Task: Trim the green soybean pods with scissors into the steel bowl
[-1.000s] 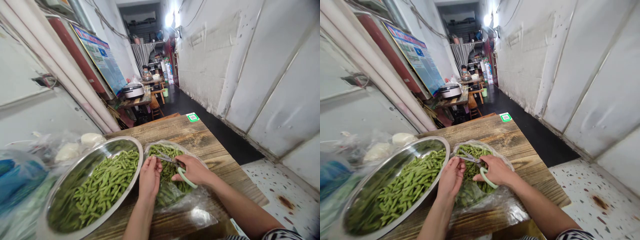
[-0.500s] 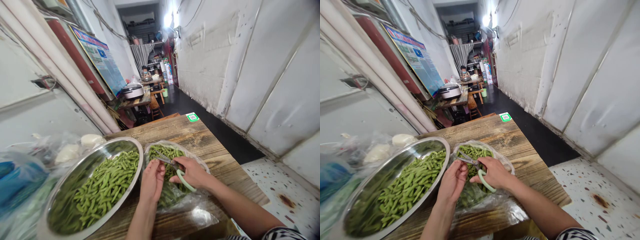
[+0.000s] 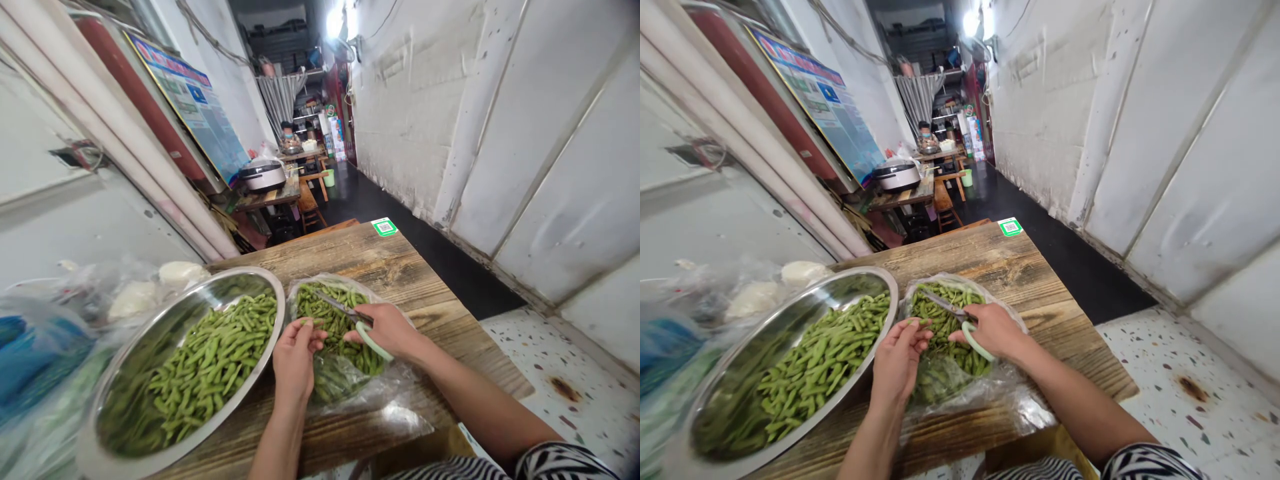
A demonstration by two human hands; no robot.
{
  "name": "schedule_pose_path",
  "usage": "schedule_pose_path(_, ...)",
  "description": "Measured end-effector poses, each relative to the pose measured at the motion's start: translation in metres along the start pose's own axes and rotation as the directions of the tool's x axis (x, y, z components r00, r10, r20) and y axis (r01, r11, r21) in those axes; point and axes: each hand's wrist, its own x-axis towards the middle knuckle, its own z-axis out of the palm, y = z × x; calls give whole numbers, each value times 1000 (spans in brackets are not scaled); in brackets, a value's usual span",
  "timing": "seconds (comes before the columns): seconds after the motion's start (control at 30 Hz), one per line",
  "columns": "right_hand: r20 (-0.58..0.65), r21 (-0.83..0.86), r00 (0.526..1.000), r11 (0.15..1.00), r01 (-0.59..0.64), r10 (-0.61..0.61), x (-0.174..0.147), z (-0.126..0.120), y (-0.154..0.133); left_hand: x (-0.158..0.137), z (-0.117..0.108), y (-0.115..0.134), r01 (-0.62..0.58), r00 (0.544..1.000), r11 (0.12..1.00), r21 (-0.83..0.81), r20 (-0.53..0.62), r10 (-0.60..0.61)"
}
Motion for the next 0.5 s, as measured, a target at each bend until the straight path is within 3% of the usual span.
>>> schedule_pose_path(0.13,-73,-32,995,997,-75,73,5,-4,4,6,-5,0,58,997,997,-59,45,-55)
schedule_pose_path(0.2,-64,-37,993,995,-98,95,5,-5,4,13,-5,0,-66,998,991,116,21,64)
schedule_pose_path(0.23,-57,-40,993,994,-106,103,5,-5,4,17,-5,1,-177,984,945,275,39,173)
schedule_pose_path(0.3,-46,-50,992,992,-116,114,5,-4,4,26,-5,2,-390,918,714,581,187,349)
schedule_pose_path(0.37,-41,-64,992,991,-121,119,4,-4,3,33,-5,2,-500,862,459,734,374,342)
schedule_pose_path(0.4,-39,-70,992,990,-122,119,4,-4,3,35,-5,2,-519,852,376,768,427,303)
schedule_pose_path(0.47,-32,-74,993,990,-119,117,4,-4,2,39,-5,2,-519,852,300,800,460,249)
schedule_pose_path(0.5,-27,-73,992,990,-123,121,4,-4,2,40,-4,2,-520,852,305,798,460,249)
